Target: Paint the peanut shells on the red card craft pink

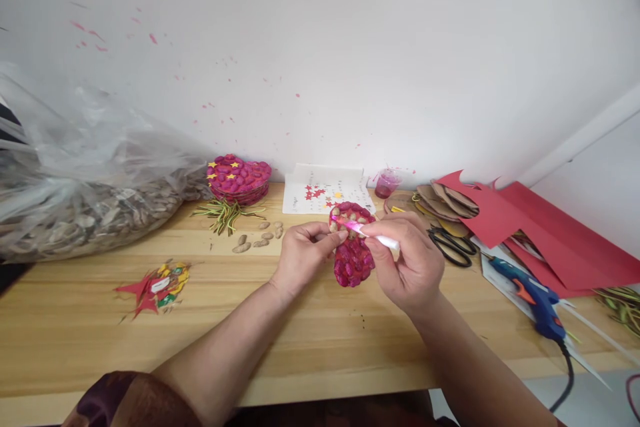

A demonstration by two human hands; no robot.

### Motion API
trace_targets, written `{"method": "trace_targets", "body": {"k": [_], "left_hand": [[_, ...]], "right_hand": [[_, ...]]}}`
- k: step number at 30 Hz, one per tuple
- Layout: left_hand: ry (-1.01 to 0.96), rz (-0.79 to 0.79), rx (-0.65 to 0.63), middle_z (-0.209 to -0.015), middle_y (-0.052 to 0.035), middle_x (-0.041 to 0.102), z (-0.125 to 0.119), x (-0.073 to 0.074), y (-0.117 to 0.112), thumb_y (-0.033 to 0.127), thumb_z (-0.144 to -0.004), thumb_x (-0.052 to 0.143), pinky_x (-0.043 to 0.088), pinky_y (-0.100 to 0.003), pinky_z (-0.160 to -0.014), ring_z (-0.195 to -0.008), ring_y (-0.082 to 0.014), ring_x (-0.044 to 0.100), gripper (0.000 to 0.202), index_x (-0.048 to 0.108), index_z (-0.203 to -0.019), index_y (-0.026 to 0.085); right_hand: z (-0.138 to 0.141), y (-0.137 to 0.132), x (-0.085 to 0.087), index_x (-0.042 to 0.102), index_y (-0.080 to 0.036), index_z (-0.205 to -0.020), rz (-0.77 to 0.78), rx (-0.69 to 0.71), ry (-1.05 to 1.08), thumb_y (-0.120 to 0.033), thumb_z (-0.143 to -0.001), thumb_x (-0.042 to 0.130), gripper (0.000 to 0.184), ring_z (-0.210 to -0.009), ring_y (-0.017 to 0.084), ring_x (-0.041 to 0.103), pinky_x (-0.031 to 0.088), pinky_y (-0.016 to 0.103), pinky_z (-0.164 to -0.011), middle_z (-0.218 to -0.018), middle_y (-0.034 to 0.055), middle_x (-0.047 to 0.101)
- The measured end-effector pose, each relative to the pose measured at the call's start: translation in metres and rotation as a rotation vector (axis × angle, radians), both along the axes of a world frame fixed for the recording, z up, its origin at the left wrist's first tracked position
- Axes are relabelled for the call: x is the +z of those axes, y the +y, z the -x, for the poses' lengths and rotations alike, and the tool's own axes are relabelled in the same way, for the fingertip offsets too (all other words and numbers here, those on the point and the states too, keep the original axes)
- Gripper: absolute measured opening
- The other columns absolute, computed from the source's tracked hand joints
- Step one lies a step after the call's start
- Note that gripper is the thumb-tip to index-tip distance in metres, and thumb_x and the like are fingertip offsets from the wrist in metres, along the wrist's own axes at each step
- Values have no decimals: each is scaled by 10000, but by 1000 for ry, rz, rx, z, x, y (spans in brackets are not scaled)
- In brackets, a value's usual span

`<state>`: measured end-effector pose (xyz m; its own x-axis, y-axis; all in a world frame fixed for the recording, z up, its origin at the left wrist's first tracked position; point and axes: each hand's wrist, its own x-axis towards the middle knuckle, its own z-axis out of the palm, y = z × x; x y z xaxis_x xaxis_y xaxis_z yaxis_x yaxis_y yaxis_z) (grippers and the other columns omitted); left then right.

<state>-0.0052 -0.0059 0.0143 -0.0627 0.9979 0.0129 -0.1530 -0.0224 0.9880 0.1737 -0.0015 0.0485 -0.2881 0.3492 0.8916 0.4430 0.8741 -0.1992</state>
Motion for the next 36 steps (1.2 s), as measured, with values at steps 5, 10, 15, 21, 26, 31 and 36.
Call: {"method": "trace_targets", "body": {"k": [5,10,15,21,26,31,36], "left_hand": [[2,0,4,-519,2,578,0,1,0,489,-670,883,284,-258,-499,-490,-103,417,359,764,-652,151],[10,-2,6,-522,4,577,-1,2,0,497,-660,880,272,-256,-496,-485,-97,395,365,783,-673,146],[-34,15,4,-521,2,585,0,3,0,507,-643,901,293,-252,-499,-492,-99,418,380,765,-641,153],[-49,21,-2,-509,3,591,0,4,-1,511,-636,912,299,-247,-496,-485,-97,432,384,764,-637,157],[-89,29,-9,-506,15,583,-1,3,0,498,-620,934,294,-241,-491,-481,-85,418,379,769,-637,158],[-148,81,-6,-538,5,614,-1,3,1,496,-583,963,306,-233,-491,-495,-88,464,395,762,-627,159],[-171,102,-22,-549,-3,626,-1,4,-1,493,-591,960,300,-232,-495,-499,-89,471,391,772,-644,154]], "right_hand": [[0,-2,3,701,-215,-1083,-66,-25,-21,-55,-910,698,235,-877,187,679,561,349,-849,-890,30,762],[2,-3,3,695,-218,-1098,-49,7,-41,-60,-917,692,240,-881,182,684,563,349,-865,-905,22,784],[-1,-2,3,695,-238,-1079,-30,-27,-35,-68,-920,686,233,-860,186,676,559,363,-831,-890,18,765],[-2,-1,1,697,-241,-1093,-6,-4,-12,-71,-918,695,244,-863,188,670,558,366,-824,-893,18,760],[-2,0,0,700,-232,-1087,0,-13,-5,-68,-920,690,234,-874,184,666,554,354,-832,-900,20,759],[-4,1,1,707,-234,-1077,46,-40,51,-62,-925,669,233,-851,181,647,540,346,-808,-901,15,751],[-4,3,0,712,-241,-1077,120,10,100,-85,-936,660,217,-852,183,659,539,356,-800,-926,16,747]]}}
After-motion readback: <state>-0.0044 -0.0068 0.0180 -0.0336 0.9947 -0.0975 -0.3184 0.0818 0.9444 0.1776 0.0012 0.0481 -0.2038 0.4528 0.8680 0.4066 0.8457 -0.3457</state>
